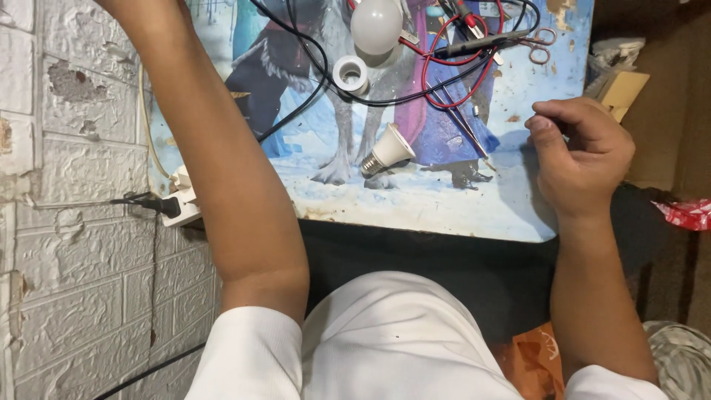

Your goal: Testing an LED bulb circuit board with a multimeter and soldering wires to the board.

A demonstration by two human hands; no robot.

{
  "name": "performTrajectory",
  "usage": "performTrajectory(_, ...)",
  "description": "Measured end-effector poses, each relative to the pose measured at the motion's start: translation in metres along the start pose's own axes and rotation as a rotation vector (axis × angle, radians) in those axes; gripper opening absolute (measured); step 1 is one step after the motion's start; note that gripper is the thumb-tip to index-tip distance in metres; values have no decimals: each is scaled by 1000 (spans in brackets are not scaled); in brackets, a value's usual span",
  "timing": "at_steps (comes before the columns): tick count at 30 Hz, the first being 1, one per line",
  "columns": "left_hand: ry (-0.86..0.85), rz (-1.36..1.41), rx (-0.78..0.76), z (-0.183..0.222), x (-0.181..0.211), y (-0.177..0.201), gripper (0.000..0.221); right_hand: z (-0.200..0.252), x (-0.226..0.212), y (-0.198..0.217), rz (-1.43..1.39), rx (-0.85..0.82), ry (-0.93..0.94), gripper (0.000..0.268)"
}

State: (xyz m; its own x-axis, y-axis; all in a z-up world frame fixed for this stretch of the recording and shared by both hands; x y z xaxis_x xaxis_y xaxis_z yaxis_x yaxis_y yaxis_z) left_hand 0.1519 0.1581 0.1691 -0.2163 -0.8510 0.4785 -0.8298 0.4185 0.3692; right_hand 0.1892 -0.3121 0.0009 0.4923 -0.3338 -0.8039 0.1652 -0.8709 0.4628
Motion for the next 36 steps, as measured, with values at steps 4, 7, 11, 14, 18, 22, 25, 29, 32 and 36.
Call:
performTrajectory(4, -11, 41, 63, -4, 2, 1, 29, -14, -17, -4, 54, -56, 54, 5)
performTrajectory(7, -7, 74, 97, 6, 6, -3, 32, -33, -49, -12, 119, -127, 127, 11)
performTrajectory(11, -100, -91, -57, 25, 95, -2, 23, -63, -93, -26, 36, -226, 259, 62)
performTrajectory(14, -271, 52, -261, 67, 143, -25, 32, -73, -90, -28, 43, -236, 312, 100)
performTrajectory(18, -490, 219, -478, 102, 210, -59, 26, -80, -116, -40, 72, -130, 454, 107)
performTrajectory(22, -667, 186, -605, 134, 235, -78, 26, -74, -116, -15, -154, 136, 370, 28)
performTrajectory(25, -659, 220, -566, 150, 229, -65, 30, -61, -109, 9, -32, 287, 417, 28)
performTrajectory(29, -432, 274, -651, 153, 189, -70, 23, -37, -83, 25, -76, 406, 343, 44)
performTrajectory(32, -211, 187, -959, 127, 148, -120, 18, -31, -117, 18, 52, 339, 405, 24)
performTrajectory(36, -339, 200, -1205, 134, 136, -186, 27, -18, -117, 2, 91, 334, 388, 29)
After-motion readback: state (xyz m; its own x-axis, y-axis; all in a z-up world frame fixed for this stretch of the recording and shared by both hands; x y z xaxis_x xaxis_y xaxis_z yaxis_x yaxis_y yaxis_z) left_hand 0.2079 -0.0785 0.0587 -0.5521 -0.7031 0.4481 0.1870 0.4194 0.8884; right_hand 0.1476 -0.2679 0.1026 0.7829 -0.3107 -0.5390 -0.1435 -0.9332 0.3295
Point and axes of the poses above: each hand's wrist, its own z-axis away from the middle knuckle, its own y-axis out of the back of the hand, x = y × z, the point moved 10 cm from there along -z, towards the middle knuckle, and after that the axes turned 15 degrees about -x, right-handed, at the moved point
